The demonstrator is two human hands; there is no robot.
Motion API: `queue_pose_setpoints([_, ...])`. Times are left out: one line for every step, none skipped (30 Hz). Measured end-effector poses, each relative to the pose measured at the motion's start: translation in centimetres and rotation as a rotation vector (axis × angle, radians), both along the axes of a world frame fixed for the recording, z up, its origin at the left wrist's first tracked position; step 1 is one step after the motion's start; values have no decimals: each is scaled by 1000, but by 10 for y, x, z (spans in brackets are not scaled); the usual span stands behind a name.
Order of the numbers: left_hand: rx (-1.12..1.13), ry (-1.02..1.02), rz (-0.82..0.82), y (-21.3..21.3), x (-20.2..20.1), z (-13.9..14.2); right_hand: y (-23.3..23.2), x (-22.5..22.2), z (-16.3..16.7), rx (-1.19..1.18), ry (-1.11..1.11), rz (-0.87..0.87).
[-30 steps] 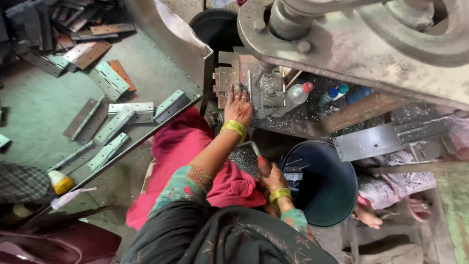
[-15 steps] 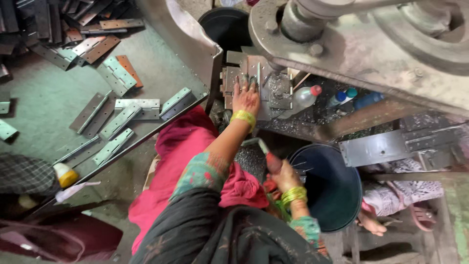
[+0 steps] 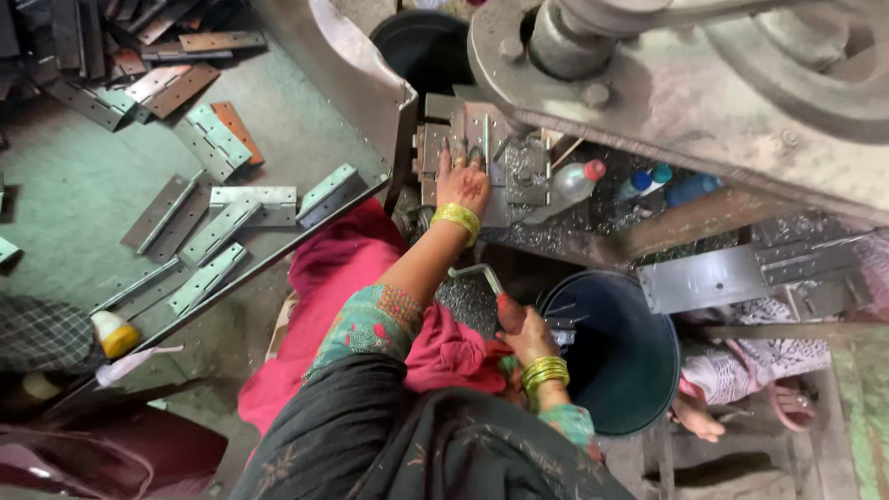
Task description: The person repeatedly places metal hinge blanks into a manual punching machine, pulls a lever to punch holes, and then removes the finished pieces. The person handles the metal blanks one at a time and operates the machine lever with their right hand.
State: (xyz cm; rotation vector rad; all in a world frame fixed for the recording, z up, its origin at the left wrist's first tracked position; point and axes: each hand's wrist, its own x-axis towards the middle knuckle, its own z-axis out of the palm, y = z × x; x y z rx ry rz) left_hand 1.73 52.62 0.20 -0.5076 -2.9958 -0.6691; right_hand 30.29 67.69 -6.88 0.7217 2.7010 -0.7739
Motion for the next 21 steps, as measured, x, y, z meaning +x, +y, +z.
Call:
queue_pose_setpoints([30, 133, -16, -1, 1, 0, -8, 4, -8, -35, 85, -32])
queue_pose_setpoints([67, 277, -30, -2, 0, 6, -9, 1, -10, -63, 181, -61])
queue_pose_setpoints([103, 430, -27, -4, 1, 11, -12, 3, -12, -74, 169, -60])
queue_pose_setpoints([33, 280, -35, -4, -2, 20, -11, 4, -10, -103, 152, -52])
queue_pose_setpoints([-33, 110, -63, -6, -2, 28, -16, 3, -9, -132, 118, -67])
queue_pose_setpoints([-64, -54, -100, -4, -6, 37, -5, 7, 1, -101, 49, -75])
queue_pose_setpoints([-162, -35, -134, -6, -7, 44, 4, 8, 11, -86, -1, -65])
queue_pose_setpoints([-269, -21, -153, -4, -10, 51, 8, 4, 18, -78, -55, -43])
queue_pose_setpoints([-376, -19, -181, -5, -12, 55, 12, 2, 25, -31, -52, -4])
queue_pose_setpoints([-391, 42, -149, -5, -14, 58, 11, 2, 27, 6, -58, 24])
queue_pose_setpoints([-402, 101, -118, -4, -17, 60, 13, 0, 29, 45, -66, 53])
queue_pose_setpoints([-408, 167, -79, -4, -20, 59, 8, 1, 26, 27, 26, 40])
queue_pose_setpoints([-372, 207, -38, -2, -23, 59, -2, 1, 18, 8, 129, 25])
queue_pose_setpoints([-335, 247, -2, -1, -26, 57, -8, 3, 10, -11, 231, 8])
queue_pose_setpoints([-296, 284, 37, 2, -30, 56, -14, 7, 2, -91, 178, -64])
queue_pose_setpoints([-322, 202, 7, 4, -34, 54, -17, 6, -6, -167, 124, -119])
queue_pose_setpoints([-359, 120, -18, 7, -37, 53, -18, 5, -14, -257, 68, -169])
queue_pose_setpoints([-399, 35, -56, 10, -40, 52, -21, 5, -19, -297, 71, -156])
queue_pose_setpoints([-362, 32, -39, 11, -39, 53, -18, 6, -21, -312, 64, -148])
queue_pose_setpoints([-338, 27, -14, 11, -37, 53, -20, 4, -19, -339, 53, -133])
queue_pose_setpoints([-322, 26, 19, 7, -34, 51, -19, 4, -18, -251, 86, -102])
